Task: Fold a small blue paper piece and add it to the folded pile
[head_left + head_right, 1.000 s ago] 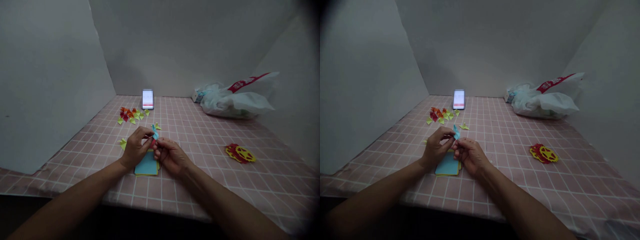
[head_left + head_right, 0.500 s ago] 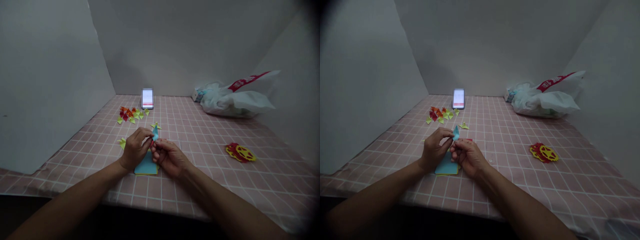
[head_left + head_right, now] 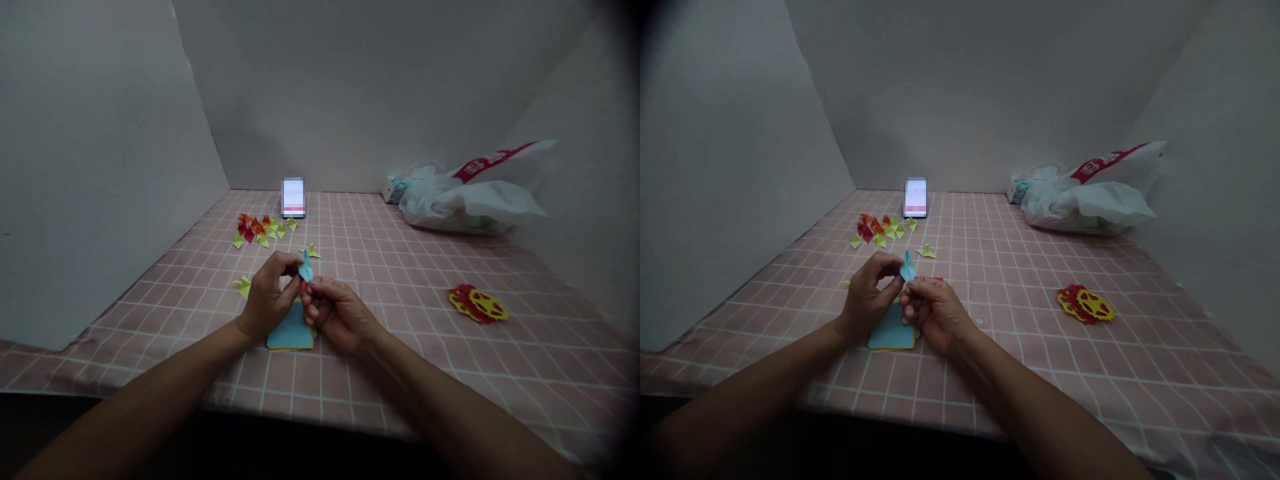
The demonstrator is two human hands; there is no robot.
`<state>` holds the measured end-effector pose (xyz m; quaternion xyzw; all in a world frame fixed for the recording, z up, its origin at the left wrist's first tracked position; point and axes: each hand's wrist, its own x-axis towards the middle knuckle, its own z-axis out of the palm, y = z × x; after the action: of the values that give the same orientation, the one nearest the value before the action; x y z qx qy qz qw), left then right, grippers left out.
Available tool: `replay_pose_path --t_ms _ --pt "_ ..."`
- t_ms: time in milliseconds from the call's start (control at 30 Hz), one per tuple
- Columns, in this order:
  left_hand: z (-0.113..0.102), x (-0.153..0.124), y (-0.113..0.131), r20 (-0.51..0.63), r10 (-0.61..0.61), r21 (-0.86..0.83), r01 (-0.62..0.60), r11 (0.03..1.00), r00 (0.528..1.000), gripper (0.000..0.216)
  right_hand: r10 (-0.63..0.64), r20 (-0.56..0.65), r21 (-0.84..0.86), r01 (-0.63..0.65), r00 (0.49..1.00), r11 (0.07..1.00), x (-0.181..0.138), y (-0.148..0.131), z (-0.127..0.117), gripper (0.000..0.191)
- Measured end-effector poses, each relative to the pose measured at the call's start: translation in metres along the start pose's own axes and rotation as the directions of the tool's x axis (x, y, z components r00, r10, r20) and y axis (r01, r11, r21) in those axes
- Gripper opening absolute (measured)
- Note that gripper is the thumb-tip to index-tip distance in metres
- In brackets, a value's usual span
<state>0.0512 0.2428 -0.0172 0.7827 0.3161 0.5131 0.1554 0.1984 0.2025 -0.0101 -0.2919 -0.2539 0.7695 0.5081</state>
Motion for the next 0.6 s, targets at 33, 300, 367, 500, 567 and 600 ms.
replay_pose_path --t_ms 33,300,367,500,567,600 --pt "0.000 0.000 -0.001 0.024 0.004 -0.018 -0.003 1.000 1.000 0.028 -0.006 0.002 -0.002 0.006 1.000 1.000 0.000 0.000 0.000 0.013" --pt "-0.002 0.001 -0.004 0.077 -0.107 -0.095 0.114 0.989 0.991 0.021 -0.046 0.023 -0.053 0.048 0.999 0.997 0.000 0.001 -0.002 0.019" --pt "-0.001 0.001 -0.004 0.099 -0.283 -0.213 0.298 0.930 0.954 0.015 -0.103 0.012 -0.102 0.103 0.995 0.989 0.001 0.000 -0.004 0.026" --pt "-0.001 0.003 -0.004 0.243 -0.529 -0.472 0.575 0.668 0.813 0.018 -0.273 -0.059 -0.340 0.238 0.960 0.910 0.003 -0.005 -0.009 0.027" --pt "-0.001 0.003 -0.003 0.306 -0.542 -0.526 0.613 0.589 0.783 0.019 -0.335 -0.065 -0.441 0.274 0.940 0.855 0.004 -0.007 -0.010 0.024" --pt "-0.001 0.003 -0.002 0.329 -0.536 -0.538 0.621 0.570 0.777 0.019 -0.352 -0.062 -0.470 0.284 0.934 0.836 0.005 -0.007 -0.011 0.022"
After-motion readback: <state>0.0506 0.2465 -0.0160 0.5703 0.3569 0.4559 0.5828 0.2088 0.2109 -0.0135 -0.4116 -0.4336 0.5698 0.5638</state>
